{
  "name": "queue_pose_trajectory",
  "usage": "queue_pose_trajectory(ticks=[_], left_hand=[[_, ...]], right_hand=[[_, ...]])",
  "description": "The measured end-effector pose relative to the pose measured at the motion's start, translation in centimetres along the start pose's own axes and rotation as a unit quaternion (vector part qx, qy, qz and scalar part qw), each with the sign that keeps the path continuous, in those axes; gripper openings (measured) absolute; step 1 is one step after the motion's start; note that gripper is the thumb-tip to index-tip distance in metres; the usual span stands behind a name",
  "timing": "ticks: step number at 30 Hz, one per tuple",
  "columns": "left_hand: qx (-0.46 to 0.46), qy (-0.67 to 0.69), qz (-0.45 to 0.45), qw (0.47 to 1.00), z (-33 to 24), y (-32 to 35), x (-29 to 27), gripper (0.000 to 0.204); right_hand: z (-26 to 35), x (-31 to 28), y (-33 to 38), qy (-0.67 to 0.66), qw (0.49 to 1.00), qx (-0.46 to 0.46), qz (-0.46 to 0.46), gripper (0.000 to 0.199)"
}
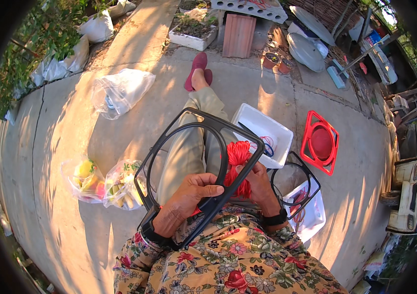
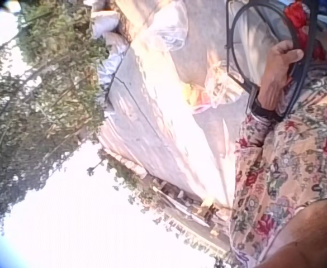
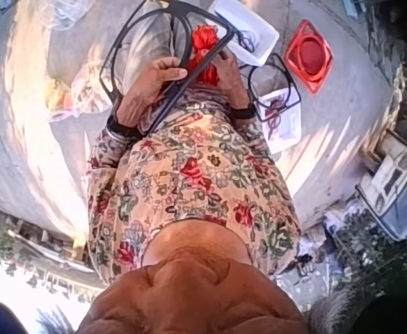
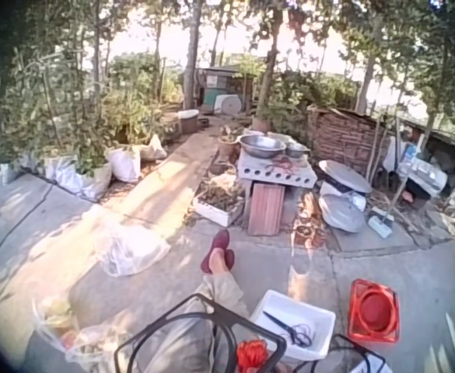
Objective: Wrapping a red decorative cord around the outer frame of a furniture component.
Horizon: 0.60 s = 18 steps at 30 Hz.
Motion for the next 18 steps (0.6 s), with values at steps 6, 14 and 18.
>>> queue_pose_trajectory(ticks=[6,14,18], left_hand=[[-0.001,0.002,0.003,1.000,0.0,0.0,0.1,0.015],[0.001,0.001,0.003,1.000,0.1,-0.1,-0.2,0.016],[0.006,0.008,0.004,1.000,0.0,-0.1,0.1,0.016]], right_hand=[[-0.4,-0.1,0.0,-0.014,1.000,0.007,-0.002,0.030],[-0.1,0.0,-0.1,0.028,0.999,-0.019,0.000,0.025],[-1.3,0.0,-0.2,-0.179,0.980,0.066,0.064,0.022]])
Point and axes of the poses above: each hand's wrist, its own y-axis away from the middle knuckle, its own x-axis out of the palm, z = x × y, the point moved 9 cm from there along -y, towards the middle knuckle, and after that the axes turned 5 degrees about -y, right-handed, at the moved point
